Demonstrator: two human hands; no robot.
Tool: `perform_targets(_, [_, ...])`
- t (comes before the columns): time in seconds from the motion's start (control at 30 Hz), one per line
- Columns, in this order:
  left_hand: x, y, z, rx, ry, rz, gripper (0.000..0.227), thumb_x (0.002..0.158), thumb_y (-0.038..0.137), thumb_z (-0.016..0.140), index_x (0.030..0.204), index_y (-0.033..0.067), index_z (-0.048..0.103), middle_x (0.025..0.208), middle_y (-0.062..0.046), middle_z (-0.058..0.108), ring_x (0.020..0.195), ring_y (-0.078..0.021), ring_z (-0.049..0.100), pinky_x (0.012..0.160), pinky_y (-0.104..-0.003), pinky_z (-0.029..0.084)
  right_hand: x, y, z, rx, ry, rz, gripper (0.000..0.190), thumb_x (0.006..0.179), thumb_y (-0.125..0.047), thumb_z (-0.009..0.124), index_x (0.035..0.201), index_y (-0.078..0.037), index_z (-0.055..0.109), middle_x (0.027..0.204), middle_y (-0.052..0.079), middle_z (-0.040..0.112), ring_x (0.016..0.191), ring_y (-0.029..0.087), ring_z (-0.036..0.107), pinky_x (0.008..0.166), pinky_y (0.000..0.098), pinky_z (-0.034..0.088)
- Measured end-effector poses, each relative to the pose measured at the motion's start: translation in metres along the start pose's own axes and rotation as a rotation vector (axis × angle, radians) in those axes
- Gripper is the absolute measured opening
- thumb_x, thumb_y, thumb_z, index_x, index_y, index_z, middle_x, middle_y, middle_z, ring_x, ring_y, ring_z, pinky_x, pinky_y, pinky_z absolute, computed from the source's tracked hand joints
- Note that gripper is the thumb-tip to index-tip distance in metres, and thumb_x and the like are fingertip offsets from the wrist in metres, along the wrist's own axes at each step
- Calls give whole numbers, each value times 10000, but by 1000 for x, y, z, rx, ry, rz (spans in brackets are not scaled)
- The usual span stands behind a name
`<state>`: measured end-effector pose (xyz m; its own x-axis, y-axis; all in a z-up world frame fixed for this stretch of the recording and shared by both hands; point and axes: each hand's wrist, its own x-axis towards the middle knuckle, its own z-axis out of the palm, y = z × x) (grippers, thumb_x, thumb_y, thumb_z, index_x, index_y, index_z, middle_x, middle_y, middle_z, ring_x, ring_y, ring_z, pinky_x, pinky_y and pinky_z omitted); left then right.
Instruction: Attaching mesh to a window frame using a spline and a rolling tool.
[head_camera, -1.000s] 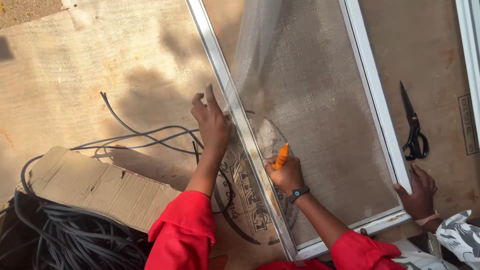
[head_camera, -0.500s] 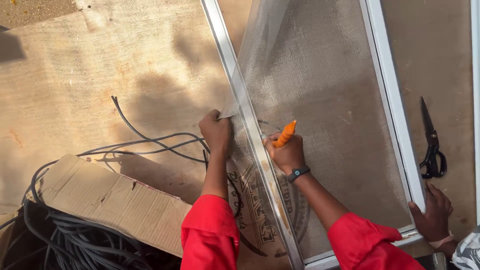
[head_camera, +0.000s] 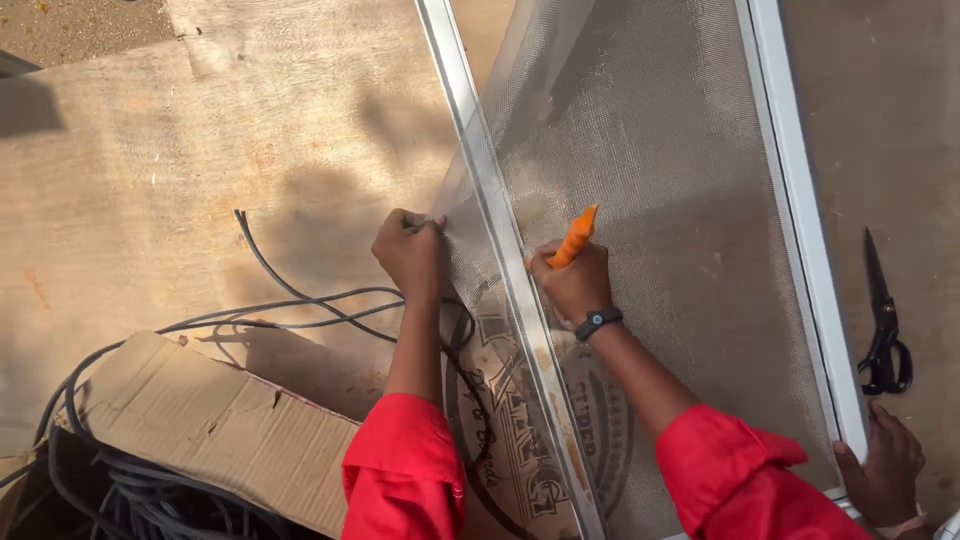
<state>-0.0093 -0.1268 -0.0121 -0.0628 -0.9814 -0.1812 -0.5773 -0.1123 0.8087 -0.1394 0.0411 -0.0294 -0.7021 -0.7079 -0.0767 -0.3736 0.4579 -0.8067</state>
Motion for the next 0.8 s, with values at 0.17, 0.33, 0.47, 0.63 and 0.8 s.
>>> perform_targets(0.17, [34,0,-3,45,66,230,303,707,142,881,725,-7,618,724,-137,683,649,-289,643,666,-399,509,16,-13,5,54,17,25,177,855,-216,780,825,-42,790,740,84,777,684,193,778,692,314,625])
perform_targets(0.33, [74,8,13,241,72,331,322,661,138,877,805,22,614,837,-125,679,787,-357,663,707,-478,519,4,-2,-1,12,-20,138,143,808,-207,776,833,-69,803,739,76,784,673,195,777,650,328,616])
perform_targets(0.47, [87,11,36,381,93,307,167,768,62,739,892,70,628,920,-104,691,854,-371,680,748,-498,531,76,-30,21,39,42,109,146,820,-196,772,842,-52,786,745,90,779,692,204,778,666,334,618])
perform_targets(0.63, [93,37,46,337,73,241,186,827,188,736,911,71,618,929,-127,683,880,-393,678,723,-522,524,63,-9,17,50,47,84,147,804,-187,783,837,-44,791,772,97,782,731,215,783,710,336,617])
perform_targets(0.8, [117,45,42,330,-15,153,250,816,249,778,889,56,637,917,-138,711,902,-386,690,779,-503,531,98,-35,18,40,-3,148,171,799,-218,779,827,-51,799,752,90,780,702,204,776,693,333,618])
